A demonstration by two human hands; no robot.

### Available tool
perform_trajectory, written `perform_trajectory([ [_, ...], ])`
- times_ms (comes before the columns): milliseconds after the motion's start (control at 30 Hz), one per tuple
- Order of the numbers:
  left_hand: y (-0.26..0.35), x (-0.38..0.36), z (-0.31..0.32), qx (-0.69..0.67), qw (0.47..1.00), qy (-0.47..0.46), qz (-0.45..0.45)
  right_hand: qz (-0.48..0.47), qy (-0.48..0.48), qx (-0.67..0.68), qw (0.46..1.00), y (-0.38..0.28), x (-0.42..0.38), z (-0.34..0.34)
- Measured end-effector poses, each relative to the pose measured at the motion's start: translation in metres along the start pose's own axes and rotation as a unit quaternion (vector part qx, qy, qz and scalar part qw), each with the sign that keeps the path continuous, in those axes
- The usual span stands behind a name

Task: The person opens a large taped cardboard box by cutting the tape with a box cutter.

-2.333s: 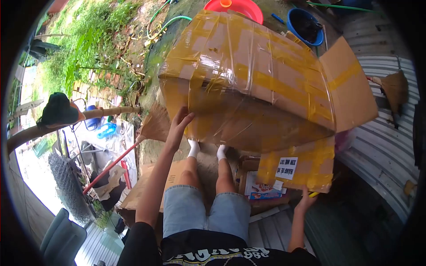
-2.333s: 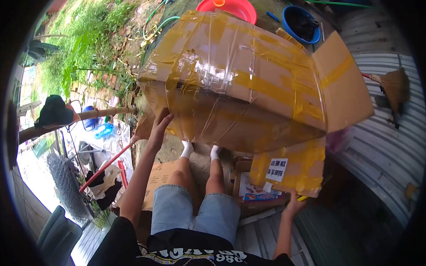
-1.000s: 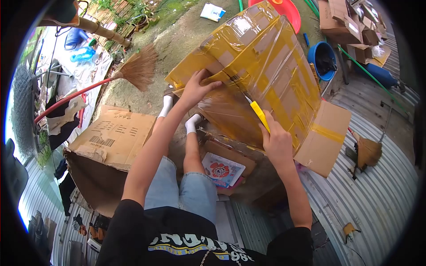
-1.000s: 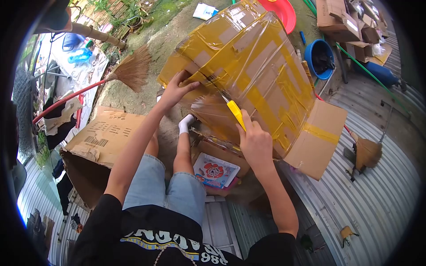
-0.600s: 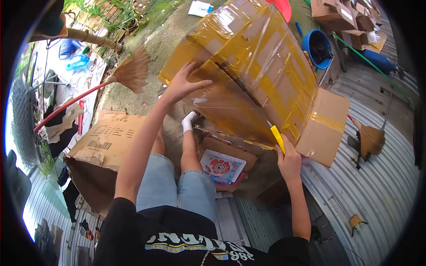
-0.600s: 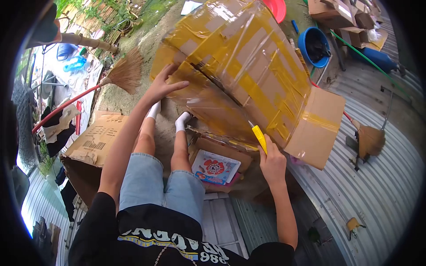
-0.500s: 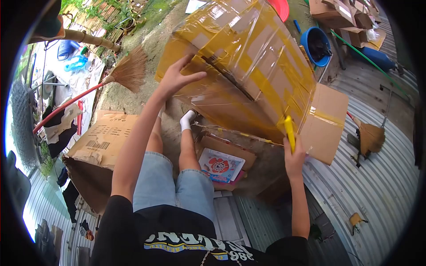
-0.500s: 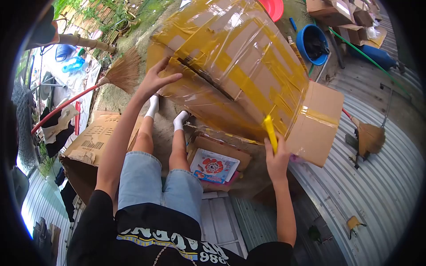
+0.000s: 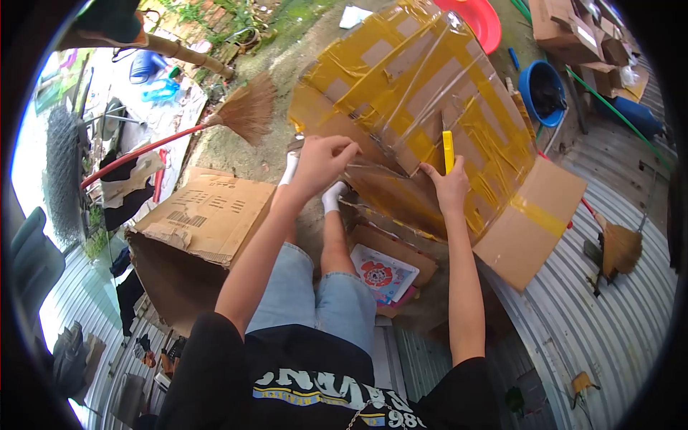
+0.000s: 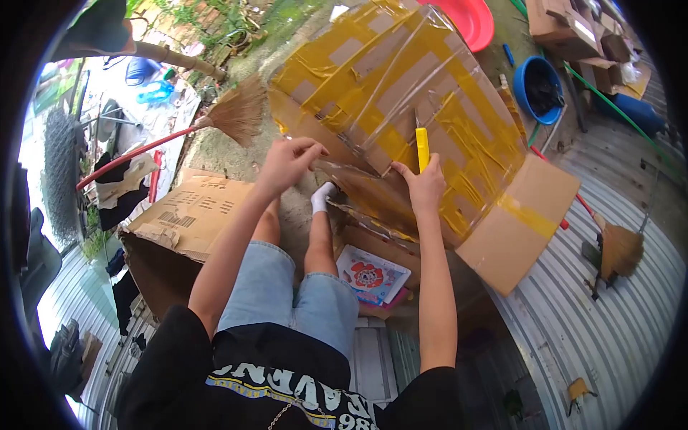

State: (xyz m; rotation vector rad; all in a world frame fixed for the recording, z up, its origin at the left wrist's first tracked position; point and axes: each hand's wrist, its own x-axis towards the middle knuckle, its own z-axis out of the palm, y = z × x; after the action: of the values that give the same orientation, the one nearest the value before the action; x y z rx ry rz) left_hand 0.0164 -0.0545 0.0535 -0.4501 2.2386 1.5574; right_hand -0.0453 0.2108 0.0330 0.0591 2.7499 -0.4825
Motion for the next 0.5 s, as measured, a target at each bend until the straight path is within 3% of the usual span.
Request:
perform_trajectory([
  [67, -0.013, -0.006, 0.002, -0.185, 0.978, 0.067, -0.066, 0.0, -0.002, 0.012, 1.0, -0.002, -0.008, 0.007],
  [100, -0.017, -0.005, -0.001, -0.183, 0.979, 0.07, -0.063, 0.008, -0.002, 0.014, 1.0, -0.001, -0.014, 0.01],
  [167, -0.02, 0.005, -0.011, -0.105, 0.957, 0.27, -0.014, 0.003, 0.011, 0.016, 1.0, -0.004, -0.029, 0.018],
  [200, -0.015, 0.008, -0.018, -0.103, 0.955, 0.277, -0.011, 0.003, 0.018, 0.013, 1.0, -0.008, -0.036, 0.025],
  [267, 0.002, 0.004, -0.018, 0.245, 0.922, 0.29, 0.074, 0.015, -0.002, 0.008, 1.0, -0.017, -0.055, 0.038],
  [300, 0.001, 0.005, -0.009, 0.299, 0.922, 0.245, 0.026, 0.03, -0.014, 0.016, 0.999, -0.023, -0.065, 0.044],
  [333, -0.001, 0.006, -0.003, 0.298, 0.922, 0.247, 0.022, 0.044, -0.022, 0.024, 0.998, -0.029, -0.074, 0.049],
  [400, -0.006, 0.008, 0.005, 0.212, 0.936, 0.263, -0.102, 0.043, -0.008, 0.031, 0.999, -0.042, -0.095, 0.062],
  [433, -0.015, 0.008, 0.003, 0.199, 0.917, 0.338, -0.074, 0.049, -0.012, 0.036, 0.998, -0.049, -0.103, 0.066],
  [500, -0.031, 0.009, -0.016, 0.159, 0.935, 0.301, -0.103, 0.055, -0.018, 0.036, 0.998, -0.054, -0.113, 0.068],
])
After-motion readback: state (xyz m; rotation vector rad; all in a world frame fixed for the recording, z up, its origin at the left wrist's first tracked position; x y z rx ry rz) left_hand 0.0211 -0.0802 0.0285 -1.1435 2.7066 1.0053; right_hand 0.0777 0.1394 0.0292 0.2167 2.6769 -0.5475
